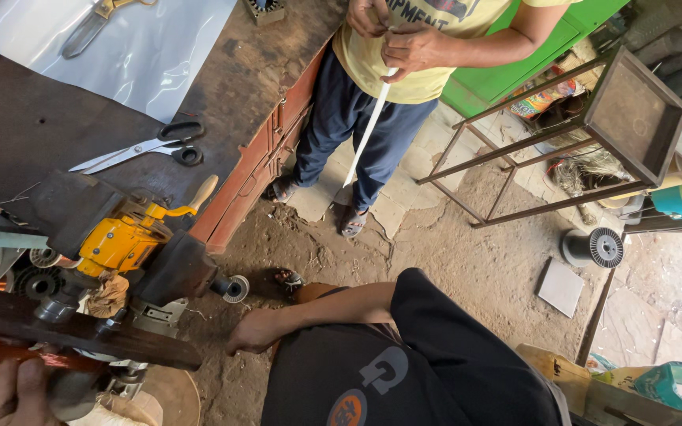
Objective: The person operates a manual winding machine to wrap copper wire around a cylindrical core. They use a lever to rotate the core and guide the wire with both hands, then use scissors to cut the wire and secure the end.
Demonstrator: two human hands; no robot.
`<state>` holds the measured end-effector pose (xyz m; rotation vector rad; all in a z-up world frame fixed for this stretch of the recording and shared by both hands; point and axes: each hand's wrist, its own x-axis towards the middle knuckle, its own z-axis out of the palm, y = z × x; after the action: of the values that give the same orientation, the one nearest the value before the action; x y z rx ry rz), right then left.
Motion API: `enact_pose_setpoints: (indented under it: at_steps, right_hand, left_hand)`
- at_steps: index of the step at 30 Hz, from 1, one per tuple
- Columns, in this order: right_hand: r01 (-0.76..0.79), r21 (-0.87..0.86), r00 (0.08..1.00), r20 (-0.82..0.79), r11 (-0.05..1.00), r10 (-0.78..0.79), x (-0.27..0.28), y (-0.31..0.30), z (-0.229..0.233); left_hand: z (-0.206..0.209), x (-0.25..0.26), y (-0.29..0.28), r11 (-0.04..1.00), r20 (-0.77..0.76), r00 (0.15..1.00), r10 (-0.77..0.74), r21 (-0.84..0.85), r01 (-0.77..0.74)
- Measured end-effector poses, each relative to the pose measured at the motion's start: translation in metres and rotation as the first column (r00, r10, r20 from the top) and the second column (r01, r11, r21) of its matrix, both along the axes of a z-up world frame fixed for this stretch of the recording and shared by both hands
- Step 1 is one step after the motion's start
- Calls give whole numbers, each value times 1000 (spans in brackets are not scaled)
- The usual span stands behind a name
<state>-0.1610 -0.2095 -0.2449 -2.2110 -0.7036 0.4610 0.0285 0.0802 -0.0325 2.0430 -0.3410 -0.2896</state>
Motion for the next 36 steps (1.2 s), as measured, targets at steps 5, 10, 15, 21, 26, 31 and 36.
enact_pose_setpoints:
  at_steps: [5,10,15,21,26,31,36]
  right_hand:
    - [-18,2,999,34,1000,18,-3,6,-13]
    - [-13,33,998,68,999,10,-8,8,-21]
    - [-29,15,998,57,999,28,-10,6,-20]
    - [-24,3,999,22,1000,24,-10,6,-14]
    - [-22,19,998,62,1000,21,-11,4,-13]
    - [-35,26,999,18,999,35,-12,2,-13]
    - [-45,91,993,117,995,34,-16,-7,-8]
  left_hand:
    - [10,1,-10,988,55,992,114,95,-119]
    - [-1,-6,-13,968,23,994,105,-231,-97]
    - [1,-5,-15,974,-30,984,178,-136,-180]
    - [31,-13,-36,956,-85,969,232,-163,-243]
    - [44,-14,-50,907,-215,928,303,-235,-350]
    - [33,-12,-52,865,-142,969,203,-438,-245]
    - [24,-19,-59,842,-151,979,137,-502,-196]
